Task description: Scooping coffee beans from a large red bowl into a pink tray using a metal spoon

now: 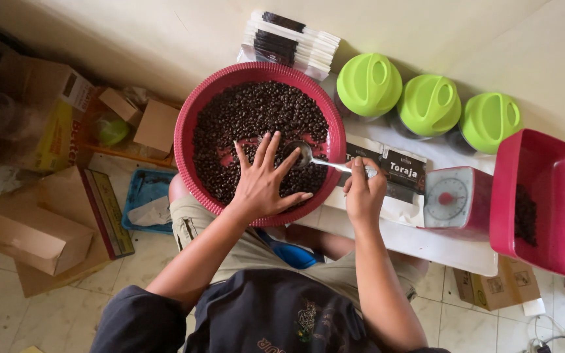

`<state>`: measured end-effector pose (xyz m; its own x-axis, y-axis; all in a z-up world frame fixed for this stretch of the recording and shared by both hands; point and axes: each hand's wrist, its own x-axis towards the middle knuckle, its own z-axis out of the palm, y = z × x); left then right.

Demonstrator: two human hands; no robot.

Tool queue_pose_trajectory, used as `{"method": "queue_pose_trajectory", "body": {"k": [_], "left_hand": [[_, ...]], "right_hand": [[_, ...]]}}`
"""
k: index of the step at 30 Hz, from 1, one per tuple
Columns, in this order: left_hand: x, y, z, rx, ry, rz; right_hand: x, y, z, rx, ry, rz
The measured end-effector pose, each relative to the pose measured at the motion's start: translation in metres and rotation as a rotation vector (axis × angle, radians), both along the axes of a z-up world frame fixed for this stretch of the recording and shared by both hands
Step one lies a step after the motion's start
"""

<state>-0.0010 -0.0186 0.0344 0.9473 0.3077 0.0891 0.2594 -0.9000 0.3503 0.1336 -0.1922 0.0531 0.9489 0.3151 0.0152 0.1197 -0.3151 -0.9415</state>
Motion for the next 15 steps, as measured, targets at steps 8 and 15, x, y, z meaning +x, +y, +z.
{"method": "queue_pose_trajectory", "body": {"k": [8, 15], "left_hand": [[0.003, -0.002, -0.004, -0.015, -0.018, -0.023], [0.010, 0.000, -0.008, -0.004, -0.019, -0.035]], "right_hand": [[0.003, -0.004, -0.001, -0.006, 0.003, 0.001], [0.008, -0.003, -0.003, 0.009, 0.003, 0.000]]}}
